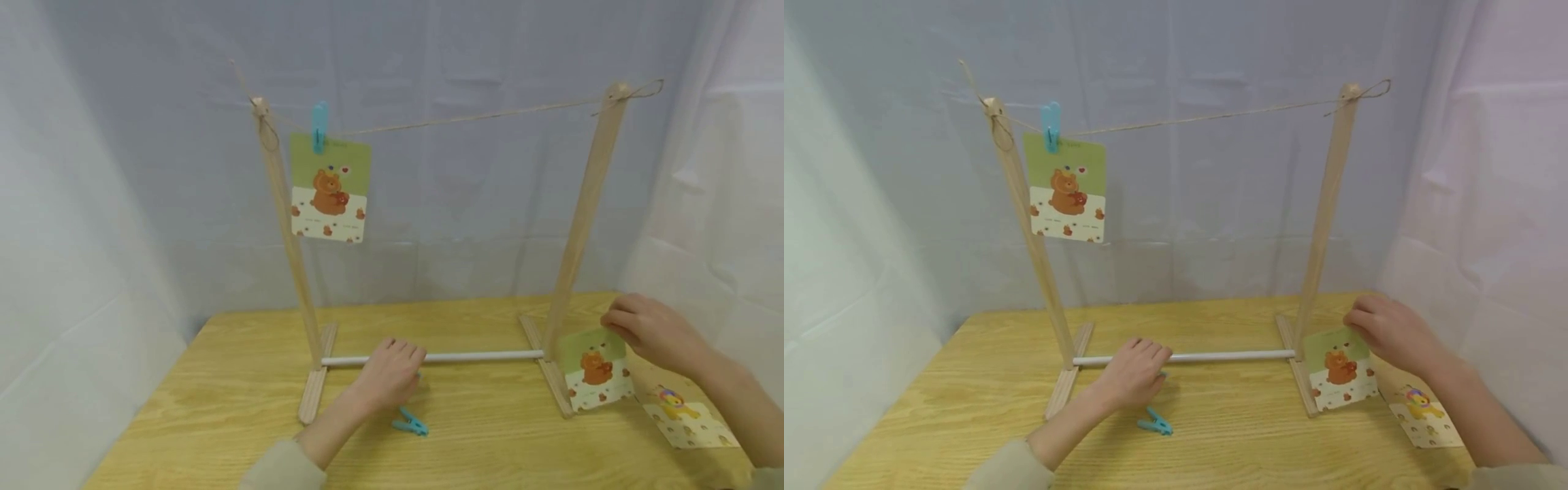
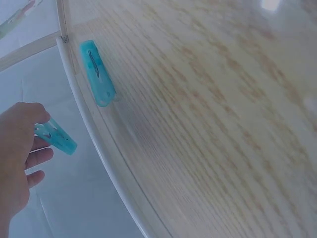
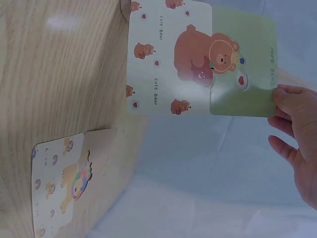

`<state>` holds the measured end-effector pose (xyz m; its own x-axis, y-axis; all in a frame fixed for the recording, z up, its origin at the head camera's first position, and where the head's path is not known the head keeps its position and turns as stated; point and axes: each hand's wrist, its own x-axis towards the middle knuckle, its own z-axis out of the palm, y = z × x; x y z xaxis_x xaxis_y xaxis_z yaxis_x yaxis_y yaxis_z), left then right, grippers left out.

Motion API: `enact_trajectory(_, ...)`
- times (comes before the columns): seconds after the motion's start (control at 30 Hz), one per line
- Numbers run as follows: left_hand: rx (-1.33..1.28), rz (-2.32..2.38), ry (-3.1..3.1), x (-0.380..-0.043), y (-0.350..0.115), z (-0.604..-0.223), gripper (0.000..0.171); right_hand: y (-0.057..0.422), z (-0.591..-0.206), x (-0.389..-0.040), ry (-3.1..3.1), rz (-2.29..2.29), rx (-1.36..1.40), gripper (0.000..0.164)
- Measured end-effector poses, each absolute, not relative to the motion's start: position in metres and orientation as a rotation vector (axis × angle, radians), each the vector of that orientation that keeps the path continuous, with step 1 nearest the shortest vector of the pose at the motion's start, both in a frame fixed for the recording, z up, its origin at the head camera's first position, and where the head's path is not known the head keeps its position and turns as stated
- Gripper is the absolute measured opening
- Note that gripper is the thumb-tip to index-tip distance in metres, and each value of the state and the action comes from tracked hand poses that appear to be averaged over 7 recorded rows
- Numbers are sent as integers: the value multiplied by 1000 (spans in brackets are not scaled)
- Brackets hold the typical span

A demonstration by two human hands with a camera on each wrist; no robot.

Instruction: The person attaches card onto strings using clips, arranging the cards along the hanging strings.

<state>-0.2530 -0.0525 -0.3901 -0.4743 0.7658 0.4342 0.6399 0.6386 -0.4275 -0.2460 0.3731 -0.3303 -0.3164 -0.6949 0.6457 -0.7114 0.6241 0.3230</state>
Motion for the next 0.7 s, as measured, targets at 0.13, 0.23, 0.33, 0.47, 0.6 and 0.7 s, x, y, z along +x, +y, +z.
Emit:
enact_trajectory(0.13, -1080, 285, -2217, -260, -52, -390, 25, 365, -325, -249, -2005, 11, 1120, 54)
enact_trajectory(0.23, -1073, 302, -2204, -262, -51, -390, 26, 359, -321, -248, -1976, -2, 1129, 53)
enact_trajectory(0.33, -1070, 317, -2218, -261, -51, -388, 28, 352, -317, -245, -1964, -11, 1135, 52)
enact_trajectory(0.47, -1064, 328, -2241, -259, -51, -384, 30, 341, -314, -242, -1951, -11, 1143, 53)
enact_trajectory(0.6, -1063, 315, -2216, -259, -52, -380, 27, 332, -312, -241, -1949, -19, 1148, 52)
enact_trajectory(0.7, -1060, 301, -2174, -258, -52, -378, 23, 327, -311, -241, -1966, -32, 1145, 52)
